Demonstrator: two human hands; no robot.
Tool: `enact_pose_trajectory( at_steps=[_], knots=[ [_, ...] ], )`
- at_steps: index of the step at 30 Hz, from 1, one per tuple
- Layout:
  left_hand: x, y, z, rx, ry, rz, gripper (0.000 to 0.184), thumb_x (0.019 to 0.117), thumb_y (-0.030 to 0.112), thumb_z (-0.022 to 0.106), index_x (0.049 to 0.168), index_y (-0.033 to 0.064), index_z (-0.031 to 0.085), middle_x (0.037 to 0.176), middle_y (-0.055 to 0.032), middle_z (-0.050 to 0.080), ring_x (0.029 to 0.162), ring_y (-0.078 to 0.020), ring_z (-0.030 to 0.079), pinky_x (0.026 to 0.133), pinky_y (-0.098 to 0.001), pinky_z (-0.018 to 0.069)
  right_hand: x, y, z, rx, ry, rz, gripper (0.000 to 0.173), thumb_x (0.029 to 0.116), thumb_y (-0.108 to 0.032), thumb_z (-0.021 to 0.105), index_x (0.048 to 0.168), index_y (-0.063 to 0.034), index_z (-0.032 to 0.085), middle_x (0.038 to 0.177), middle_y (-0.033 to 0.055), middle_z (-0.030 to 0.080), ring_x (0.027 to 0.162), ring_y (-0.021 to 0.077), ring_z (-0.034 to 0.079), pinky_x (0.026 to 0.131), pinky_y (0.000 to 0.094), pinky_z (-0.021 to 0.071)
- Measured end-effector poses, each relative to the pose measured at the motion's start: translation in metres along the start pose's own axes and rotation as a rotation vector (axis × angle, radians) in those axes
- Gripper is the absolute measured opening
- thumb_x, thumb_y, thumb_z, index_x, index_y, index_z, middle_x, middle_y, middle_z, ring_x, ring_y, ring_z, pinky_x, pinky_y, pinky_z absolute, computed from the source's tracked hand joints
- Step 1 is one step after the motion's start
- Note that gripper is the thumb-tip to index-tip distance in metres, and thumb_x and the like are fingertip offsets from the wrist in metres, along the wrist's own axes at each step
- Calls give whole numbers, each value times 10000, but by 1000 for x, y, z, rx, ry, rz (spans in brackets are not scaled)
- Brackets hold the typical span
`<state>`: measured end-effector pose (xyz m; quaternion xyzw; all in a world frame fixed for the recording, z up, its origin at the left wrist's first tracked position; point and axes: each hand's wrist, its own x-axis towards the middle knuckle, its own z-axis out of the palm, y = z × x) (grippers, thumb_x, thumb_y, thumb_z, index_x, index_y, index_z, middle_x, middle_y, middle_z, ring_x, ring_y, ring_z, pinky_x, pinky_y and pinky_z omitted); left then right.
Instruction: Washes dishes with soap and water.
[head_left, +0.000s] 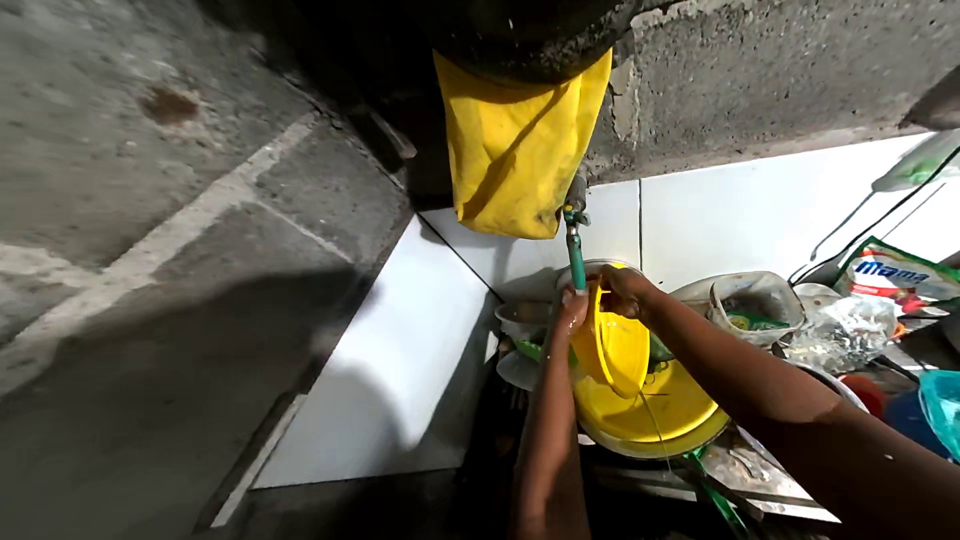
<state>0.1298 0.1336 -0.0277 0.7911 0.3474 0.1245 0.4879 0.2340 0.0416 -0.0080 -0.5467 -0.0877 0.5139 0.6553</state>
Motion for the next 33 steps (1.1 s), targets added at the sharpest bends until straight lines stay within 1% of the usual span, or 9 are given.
enact_pose_trajectory(
  at_steps=[4, 7, 10, 14, 16, 20, 26, 30, 33],
  knots=[
    [7, 2, 2, -22, -49, -174, 405, 1094, 249, 459, 1380, -30, 523, 1225, -249, 629, 1103, -310, 635, 974, -475, 512, -7, -13, -5, -326, -153, 88, 391, 1119, -352, 417, 1274, -25, 567, 958, 96, 624, 736, 164, 655, 670, 319, 583],
    [-6, -6, 4, -173, 17, -173, 341, 1106, 198, 421, 1311, -49, 536, 973, -151, 620, 800, -182, 615, 735, -340, 543, -5, -13, 7, -544, -223, 143, 319, 1121, -293, 426, 1205, -22, 570, 848, 55, 612, 641, 106, 634, 598, 249, 559],
    [-24, -17, 2, -421, 89, -77, 535, 1128, 397, 257, 1221, -12, 589, 859, -95, 632, 734, -159, 624, 703, -330, 556, 3, -5, 16, -624, -218, 148, 305, 1125, -251, 393, 1114, -12, 581, 772, 26, 615, 582, 69, 582, 547, 210, 489],
    [-52, -44, -6, -345, 36, 53, 572, 1035, 218, 559, 1523, -29, 391, 1490, -213, 490, 1353, -242, 502, 1135, -411, 412, 11, 9, 23, -936, -173, 11, 473, 1103, -414, 449, 1173, 18, 630, 868, 87, 624, 690, 133, 578, 691, 313, 510],
    [-59, -57, -5, -347, 98, 130, 564, 968, 53, 542, 1506, -51, 405, 1501, -236, 472, 1359, -243, 499, 1124, -388, 426, 17, 14, 25, -1020, -136, -100, 491, 1076, -414, 522, 1232, 36, 640, 1018, 184, 681, 851, 244, 647, 849, 438, 534],
    [-75, -56, 9, -463, 327, 158, 591, 898, -37, 479, 1485, -67, 422, 1462, -245, 507, 1304, -222, 541, 1077, -356, 457, 32, 31, 39, -404, -76, -291, 272, 1078, -170, 527, 1235, 36, 609, 800, 63, 578, 612, 91, 518, 593, 247, 476],
    [-83, -58, 24, -564, 542, 179, 571, 862, -60, 493, 1430, -113, 465, 1381, -261, 562, 1198, -197, 601, 999, -308, 503, 60, 40, 62, 542, -163, -139, 514, 1098, -535, 308, 757, -180, 460, 535, -62, 412, 402, 38, 382, 400, 178, 356],
    [-82, -38, 30, -648, 600, 42, 535, 877, -84, 504, 1412, -94, 495, 1341, -257, 577, 1150, -227, 602, 970, -342, 507, 45, 41, 49, 141, -86, -210, 286, 1130, -318, 352, 1138, -123, 561, 737, -30, 506, 536, 46, 462, 503, 190, 430],
    [-76, -18, 28, -767, 542, -65, 510, 917, -90, 488, 1424, -51, 471, 1200, -223, 611, 955, -232, 654, 783, -375, 583, -6, 42, 6, -514, -277, -209, 435, 1117, -353, 400, 1450, -91, 497, 1188, 101, 647, 904, 167, 656, 789, 336, 558]
  ],
)
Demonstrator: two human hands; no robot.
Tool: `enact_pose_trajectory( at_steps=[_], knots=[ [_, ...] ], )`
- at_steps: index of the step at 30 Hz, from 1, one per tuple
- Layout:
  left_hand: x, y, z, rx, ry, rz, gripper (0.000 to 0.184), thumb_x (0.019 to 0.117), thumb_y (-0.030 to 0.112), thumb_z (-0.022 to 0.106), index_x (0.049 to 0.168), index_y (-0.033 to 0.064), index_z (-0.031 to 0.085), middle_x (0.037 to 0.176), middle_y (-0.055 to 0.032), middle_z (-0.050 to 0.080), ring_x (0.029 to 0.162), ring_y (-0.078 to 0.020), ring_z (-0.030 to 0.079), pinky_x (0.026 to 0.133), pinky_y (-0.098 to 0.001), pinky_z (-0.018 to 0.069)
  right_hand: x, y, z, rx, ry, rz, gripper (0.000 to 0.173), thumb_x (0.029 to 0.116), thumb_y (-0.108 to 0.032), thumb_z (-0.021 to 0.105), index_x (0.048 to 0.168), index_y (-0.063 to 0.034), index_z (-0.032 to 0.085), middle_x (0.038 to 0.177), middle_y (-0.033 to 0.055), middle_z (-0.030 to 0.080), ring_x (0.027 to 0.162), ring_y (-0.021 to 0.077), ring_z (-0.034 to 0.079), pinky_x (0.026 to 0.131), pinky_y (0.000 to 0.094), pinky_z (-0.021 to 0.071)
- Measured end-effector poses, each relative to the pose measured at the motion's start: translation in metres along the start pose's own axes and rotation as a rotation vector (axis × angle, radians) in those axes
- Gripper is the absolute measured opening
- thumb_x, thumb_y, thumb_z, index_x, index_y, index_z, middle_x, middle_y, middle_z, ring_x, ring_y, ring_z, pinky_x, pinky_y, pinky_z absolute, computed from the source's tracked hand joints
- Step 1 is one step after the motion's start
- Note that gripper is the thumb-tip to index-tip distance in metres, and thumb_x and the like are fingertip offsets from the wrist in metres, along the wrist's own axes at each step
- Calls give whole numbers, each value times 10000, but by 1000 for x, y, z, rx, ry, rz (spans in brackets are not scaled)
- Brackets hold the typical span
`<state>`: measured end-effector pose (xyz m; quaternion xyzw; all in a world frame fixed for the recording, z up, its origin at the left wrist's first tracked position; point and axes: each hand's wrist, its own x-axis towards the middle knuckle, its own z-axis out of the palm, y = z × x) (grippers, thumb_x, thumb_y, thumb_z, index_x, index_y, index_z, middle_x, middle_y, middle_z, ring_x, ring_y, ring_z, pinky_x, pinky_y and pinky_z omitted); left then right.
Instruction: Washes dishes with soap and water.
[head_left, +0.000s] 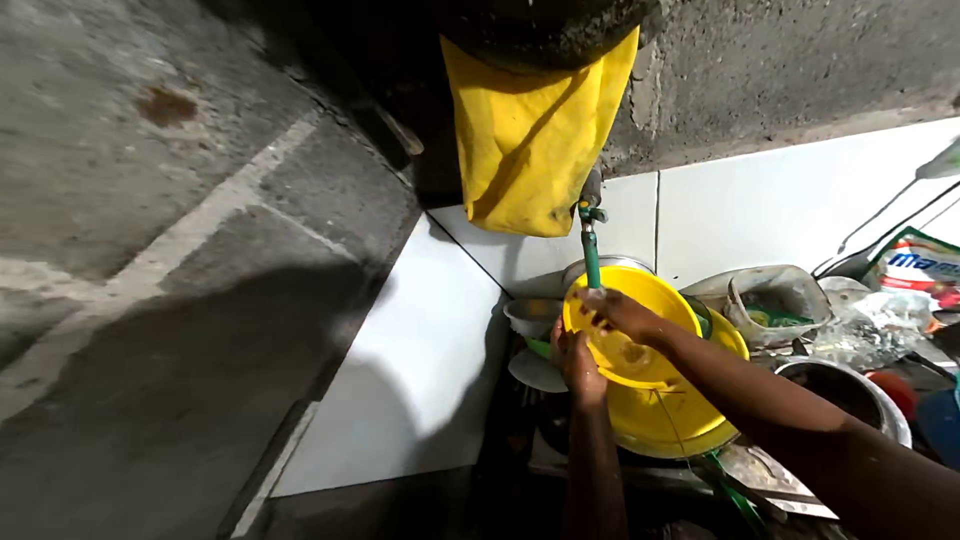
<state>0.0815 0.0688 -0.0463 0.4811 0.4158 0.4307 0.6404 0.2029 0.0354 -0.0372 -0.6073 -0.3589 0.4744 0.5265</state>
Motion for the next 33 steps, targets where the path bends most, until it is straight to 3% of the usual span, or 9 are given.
enact_pose_trajectory(
  at_steps=[3, 7, 9, 14, 21, 24, 28, 31, 33],
  knots=[
    [8, 24, 12, 58, -1, -108, 492, 931, -72, 514, 1421, -42, 484, 1240, -242, 595, 1026, -276, 620, 842, -434, 549, -64, 9, -19, -420, -315, -42, 628, 1044, -390, 577, 1565, -84, 407, 1395, 207, 604, 1196, 333, 643, 1042, 526, 503],
    [25, 36, 32, 90, -187, -186, 335, 1102, 201, 437, 1343, -4, 548, 1215, -191, 618, 1070, -249, 621, 917, -432, 535, -98, 10, -21, -765, -243, -99, 362, 1048, -254, 594, 1253, 40, 644, 983, 264, 691, 925, 425, 681, 874, 621, 519],
    [32, 32, 36, 146, -278, -181, 415, 1122, 300, 360, 1346, 8, 553, 1242, -178, 615, 1118, -249, 600, 961, -442, 504, -105, -4, -23, -655, -95, -120, 352, 1066, -266, 550, 1165, 59, 645, 894, 213, 662, 829, 335, 656, 809, 535, 533],
    [40, 17, 34, 449, -327, -70, 394, 1111, 253, 410, 1342, -26, 566, 1267, -234, 613, 1156, -303, 598, 990, -481, 491, -89, -45, -33, -194, 97, 48, 403, 1103, -324, 472, 1251, 23, 613, 1052, 126, 653, 923, 135, 632, 877, 338, 530],
    [5, 7, 17, 378, -287, 304, 489, 1090, 241, 393, 1487, -37, 454, 1512, -221, 482, 1406, -271, 461, 1176, -418, 358, -19, -50, -49, 155, 271, 197, 619, 1063, -577, 406, 1261, -26, 607, 1024, 151, 658, 850, 222, 643, 754, 423, 557],
    [-9, -8, 4, 365, -335, 371, 529, 1088, 266, 377, 1551, 9, 385, 1601, -170, 391, 1466, -237, 399, 1205, -396, 331, -6, -60, -58, 358, 219, 269, 515, 1092, -503, 379, 1285, -65, 569, 970, 108, 654, 796, 183, 662, 694, 365, 580],
    [-12, -28, -14, 369, -318, 433, 575, 1074, 294, 388, 1513, -78, 389, 1569, -229, 413, 1452, -235, 420, 1197, -361, 338, 3, -55, -65, 579, 253, 341, 551, 1082, -536, 354, 1144, -38, 579, 829, 110, 642, 676, 192, 653, 600, 350, 572],
    [-9, -33, -17, 468, -327, 649, 590, 1012, 272, 508, 1479, -83, 439, 1521, -265, 455, 1422, -294, 457, 1174, -416, 381, 2, -52, -58, 655, 167, 367, 622, 1060, -602, 323, 1161, -45, 583, 882, 114, 661, 738, 200, 671, 650, 364, 582],
    [-9, -26, -14, 540, -341, 546, 511, 1034, 240, 501, 1464, -36, 489, 1509, -234, 483, 1415, -305, 464, 1175, -450, 378, 2, -42, -45, 660, 169, 325, 520, 1073, -528, 356, 1201, -63, 551, 939, 98, 642, 784, 190, 658, 695, 369, 576]
  ],
)
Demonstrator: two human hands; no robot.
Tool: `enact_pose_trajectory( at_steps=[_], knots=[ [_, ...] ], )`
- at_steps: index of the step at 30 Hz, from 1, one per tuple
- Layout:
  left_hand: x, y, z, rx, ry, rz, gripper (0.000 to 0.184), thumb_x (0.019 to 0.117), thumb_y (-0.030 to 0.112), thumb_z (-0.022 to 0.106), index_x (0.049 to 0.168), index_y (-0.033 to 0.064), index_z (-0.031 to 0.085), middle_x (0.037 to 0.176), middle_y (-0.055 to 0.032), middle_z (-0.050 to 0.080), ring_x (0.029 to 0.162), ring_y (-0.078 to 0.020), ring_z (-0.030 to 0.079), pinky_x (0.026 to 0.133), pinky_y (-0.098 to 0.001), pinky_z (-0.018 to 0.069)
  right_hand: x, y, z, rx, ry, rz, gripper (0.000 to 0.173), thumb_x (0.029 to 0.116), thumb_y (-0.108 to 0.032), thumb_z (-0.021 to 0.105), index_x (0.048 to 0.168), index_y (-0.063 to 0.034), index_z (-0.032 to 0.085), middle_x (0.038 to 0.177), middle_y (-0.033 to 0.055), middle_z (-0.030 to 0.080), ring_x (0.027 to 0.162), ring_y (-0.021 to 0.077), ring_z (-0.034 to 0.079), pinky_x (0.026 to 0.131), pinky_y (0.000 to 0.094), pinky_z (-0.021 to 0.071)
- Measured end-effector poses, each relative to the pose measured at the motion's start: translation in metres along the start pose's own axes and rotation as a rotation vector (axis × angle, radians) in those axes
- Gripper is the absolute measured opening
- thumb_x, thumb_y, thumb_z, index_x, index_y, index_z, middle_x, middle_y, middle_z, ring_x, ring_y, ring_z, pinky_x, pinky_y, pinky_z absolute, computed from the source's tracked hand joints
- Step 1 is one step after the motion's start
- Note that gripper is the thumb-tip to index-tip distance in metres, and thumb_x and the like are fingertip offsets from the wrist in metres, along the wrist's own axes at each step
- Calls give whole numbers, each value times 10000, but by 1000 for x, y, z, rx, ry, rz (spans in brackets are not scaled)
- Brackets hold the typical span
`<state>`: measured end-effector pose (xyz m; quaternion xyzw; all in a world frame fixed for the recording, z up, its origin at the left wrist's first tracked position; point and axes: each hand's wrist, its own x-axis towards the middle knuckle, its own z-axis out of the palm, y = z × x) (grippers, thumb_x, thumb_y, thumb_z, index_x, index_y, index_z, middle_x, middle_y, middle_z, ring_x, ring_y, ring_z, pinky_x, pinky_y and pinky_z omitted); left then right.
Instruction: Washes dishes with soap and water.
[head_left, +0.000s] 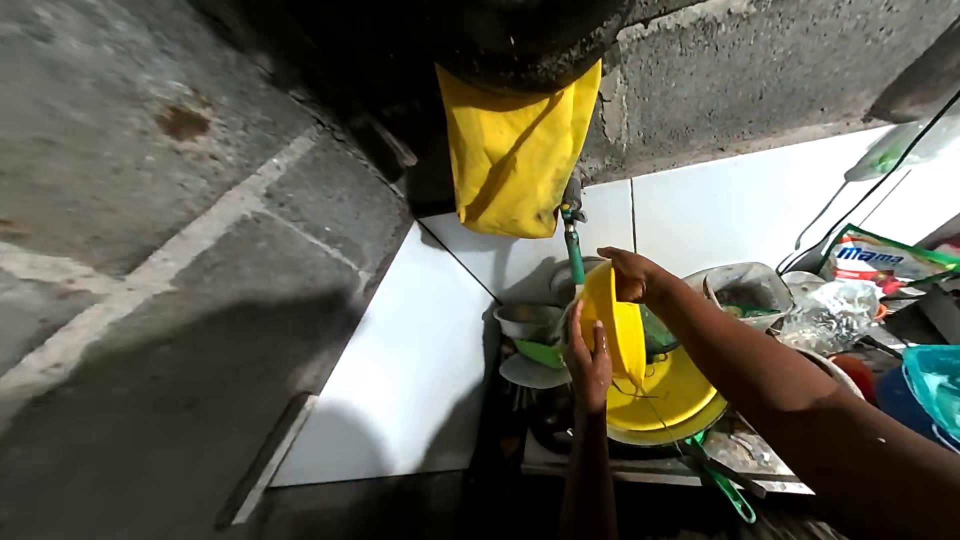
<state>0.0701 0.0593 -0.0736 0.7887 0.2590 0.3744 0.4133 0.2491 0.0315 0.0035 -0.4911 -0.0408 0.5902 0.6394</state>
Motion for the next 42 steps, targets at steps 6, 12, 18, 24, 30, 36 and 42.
enact_pose_trajectory(
  at_steps=[6, 12, 18, 24, 30, 36, 42],
  knots=[
    [22, -10, -1, -244, 54, -400, 440, 1107, 242, 402, 1449, -14, 506, 1455, -197, 542, 1343, -244, 524, 1133, -415, 416, 22, 32, 37, 71, 198, -186, 313, 1069, -224, 508, 1307, -20, 507, 1062, 136, 567, 852, 219, 583, 733, 397, 534],
    [24, -11, -23, -431, 42, -472, 432, 1127, 263, 345, 1437, 22, 524, 1368, -178, 601, 1219, -212, 607, 1037, -403, 506, 21, 21, 59, 139, 285, -234, 178, 1057, -173, 514, 1140, -28, 574, 895, 71, 553, 677, 136, 536, 582, 296, 491],
    [3, -5, -23, -508, -102, -593, 514, 1121, 370, 326, 1577, 136, 372, 1604, -126, 384, 1441, -265, 413, 1142, -512, 390, -13, 24, 9, 271, 312, -271, 258, 1045, -173, 496, 1261, -33, 509, 1013, 126, 602, 840, 207, 629, 715, 374, 567],
    [-19, 0, -30, -530, -197, -825, 505, 1120, 376, 333, 1597, 210, 322, 1642, -117, 312, 1453, -386, 375, 1051, -659, 409, -85, 38, -47, 121, 369, -285, 366, 1078, -307, 514, 1373, -90, 499, 1017, 104, 649, 841, 183, 669, 713, 352, 584],
    [-34, -2, -37, -490, -213, -842, 500, 1112, 377, 373, 1581, 206, 354, 1604, -116, 380, 1402, -383, 448, 991, -641, 468, -134, 39, -107, -386, 77, -403, 307, 1072, -240, 530, 1314, -58, 583, 979, 71, 746, 843, 134, 735, 772, 313, 630],
    [-46, 15, -52, -585, -229, -906, 542, 1103, 485, 309, 1560, 201, 381, 1556, -120, 448, 1318, -374, 536, 926, -607, 518, -161, 29, -93, -1220, -387, -417, 235, 901, -237, 784, 1052, -63, 740, 884, 14, 734, 796, 82, 674, 767, 324, 569],
    [-65, 55, -65, -776, -261, -973, 759, 1039, 653, 88, 1620, 167, 127, 1617, -234, 276, 1262, -440, 560, 851, -577, 564, -150, 62, -45, -2077, -393, -833, 182, 1009, -219, 648, 1113, -111, 752, 924, 179, 735, 836, 408, 710, 756, 602, 547]
  ],
)
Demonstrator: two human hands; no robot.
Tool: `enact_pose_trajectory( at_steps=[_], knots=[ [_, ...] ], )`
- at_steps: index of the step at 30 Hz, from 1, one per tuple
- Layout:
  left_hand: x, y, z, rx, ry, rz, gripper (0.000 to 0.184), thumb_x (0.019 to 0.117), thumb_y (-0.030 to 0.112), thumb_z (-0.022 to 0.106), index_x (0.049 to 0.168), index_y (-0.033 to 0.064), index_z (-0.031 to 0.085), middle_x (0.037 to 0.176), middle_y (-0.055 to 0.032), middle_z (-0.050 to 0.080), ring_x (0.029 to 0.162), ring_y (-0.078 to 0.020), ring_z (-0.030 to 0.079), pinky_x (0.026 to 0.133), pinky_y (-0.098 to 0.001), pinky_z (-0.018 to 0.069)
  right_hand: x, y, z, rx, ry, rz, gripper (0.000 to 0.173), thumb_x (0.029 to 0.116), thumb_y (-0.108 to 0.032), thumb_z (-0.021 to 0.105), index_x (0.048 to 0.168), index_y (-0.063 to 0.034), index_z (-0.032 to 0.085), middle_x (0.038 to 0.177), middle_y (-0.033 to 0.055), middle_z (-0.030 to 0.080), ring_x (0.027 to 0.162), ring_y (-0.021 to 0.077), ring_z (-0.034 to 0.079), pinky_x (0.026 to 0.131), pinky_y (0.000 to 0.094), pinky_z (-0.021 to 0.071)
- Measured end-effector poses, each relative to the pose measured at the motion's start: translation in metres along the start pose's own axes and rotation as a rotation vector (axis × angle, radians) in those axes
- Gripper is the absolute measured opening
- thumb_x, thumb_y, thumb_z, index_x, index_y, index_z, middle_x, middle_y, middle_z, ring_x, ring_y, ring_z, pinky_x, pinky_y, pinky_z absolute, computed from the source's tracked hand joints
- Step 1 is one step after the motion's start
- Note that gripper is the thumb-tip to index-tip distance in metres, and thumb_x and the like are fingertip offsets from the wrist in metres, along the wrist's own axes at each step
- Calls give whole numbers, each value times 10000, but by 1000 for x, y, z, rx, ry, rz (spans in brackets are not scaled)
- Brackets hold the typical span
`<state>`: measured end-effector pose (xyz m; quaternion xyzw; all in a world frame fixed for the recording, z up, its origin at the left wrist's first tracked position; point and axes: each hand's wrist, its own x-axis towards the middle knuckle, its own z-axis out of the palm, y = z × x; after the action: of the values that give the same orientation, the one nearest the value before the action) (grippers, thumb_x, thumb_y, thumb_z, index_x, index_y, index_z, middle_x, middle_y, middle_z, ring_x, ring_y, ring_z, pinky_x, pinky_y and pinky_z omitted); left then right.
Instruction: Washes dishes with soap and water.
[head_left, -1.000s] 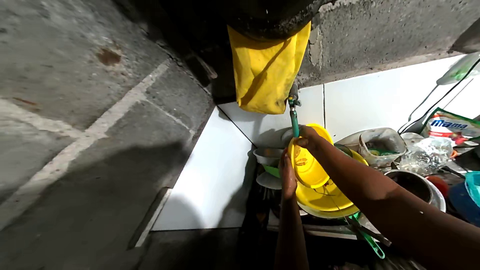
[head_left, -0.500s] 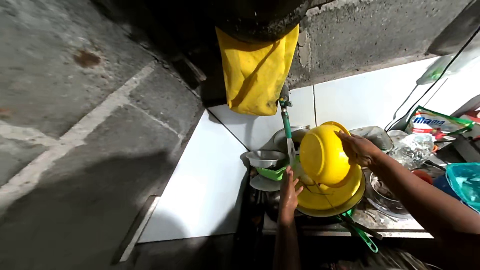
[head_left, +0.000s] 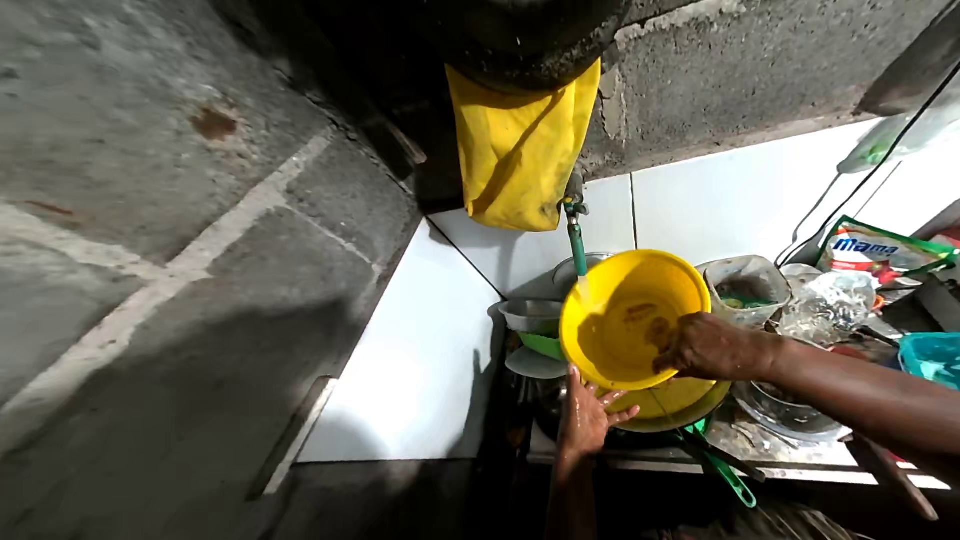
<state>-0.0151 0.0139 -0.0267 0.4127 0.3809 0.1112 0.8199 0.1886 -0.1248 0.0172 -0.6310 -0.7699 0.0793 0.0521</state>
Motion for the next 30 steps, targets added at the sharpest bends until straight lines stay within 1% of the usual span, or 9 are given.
enact_pose_trajectory(
  at_steps=[3, 6, 10, 13, 16, 18, 23, 27, 30],
  knots=[
    [2, -19, 6, -168, 92, 120, 515, 1114, 304, 366, 1571, 119, 218, 1426, -253, 488, 1102, -400, 642, 789, -539, 590, 15, 2, 40, -141, 226, -101, 209, 984, -44, 604, 1076, -153, 757, 903, 109, 738, 809, 314, 715, 784, 505, 565],
    [15, -25, 9, -138, 349, 337, 493, 987, -44, 468, 1454, 27, 331, 1144, -199, 559, 875, -260, 645, 674, -421, 581, 31, 17, 84, -91, 316, -136, 330, 997, 6, 544, 1183, -185, 738, 1051, 89, 758, 961, 288, 731, 938, 503, 549],
    [12, -4, -12, 220, 395, 458, 773, 978, -6, 488, 1630, 132, 97, 1461, -259, 438, 1128, -316, 626, 805, -471, 596, 54, 53, 114, 43, 248, -24, 393, 997, 59, 505, 1315, -91, 680, 1380, 157, 651, 1342, 364, 573, 1178, 573, 371],
    [23, -3, -10, 219, 474, 546, 854, 992, 50, 506, 1647, 217, -15, 1609, -234, 281, 1290, -346, 546, 915, -510, 566, 81, 36, 115, 104, 344, -7, 357, 980, 53, 545, 1263, -93, 707, 1308, 159, 690, 1315, 381, 593, 1183, 614, 352],
    [34, -20, 0, 118, 541, 593, 745, 1017, 36, 485, 1629, 113, 67, 1533, -264, 371, 1275, -331, 550, 959, -488, 552, 100, 1, 117, 272, 365, -41, 416, 980, 68, 504, 1309, -116, 681, 1263, 160, 710, 1240, 373, 641, 1141, 555, 426],
    [27, -12, -5, 150, 560, 563, 744, 1003, 10, 461, 1631, 107, 75, 1513, -271, 394, 1241, -318, 568, 923, -474, 559, 100, 13, 123, 272, 337, -84, 496, 977, 89, 488, 1378, -153, 652, 1354, 128, 674, 1296, 341, 613, 1152, 546, 412],
    [7, 18, -25, 267, 522, 443, 759, 1020, 70, 504, 1638, 135, 68, 1509, -248, 413, 1199, -292, 593, 878, -440, 570, 103, 58, 116, 165, 317, -43, 420, 982, 73, 491, 1276, -122, 718, 1372, 148, 661, 1388, 386, 525, 1216, 581, 320],
    [17, -9, -15, 164, 570, 600, 839, 944, -23, 537, 1628, 83, 63, 1554, -241, 369, 1317, -251, 523, 1031, -391, 503, 104, 26, 116, 288, 279, -182, 483, 943, 119, 526, 1302, -150, 705, 1314, 119, 699, 1301, 345, 610, 1194, 587, 346],
    [7, 5, -28, 290, 494, 624, 977, 849, -17, 548, 1649, 166, 16, 1653, -172, 240, 1395, -239, 461, 1041, -410, 507, 99, 46, 129, 251, 339, -149, 515, 947, 122, 514, 1323, -174, 703, 1360, 109, 676, 1359, 352, 562, 1203, 626, 316]
  ],
)
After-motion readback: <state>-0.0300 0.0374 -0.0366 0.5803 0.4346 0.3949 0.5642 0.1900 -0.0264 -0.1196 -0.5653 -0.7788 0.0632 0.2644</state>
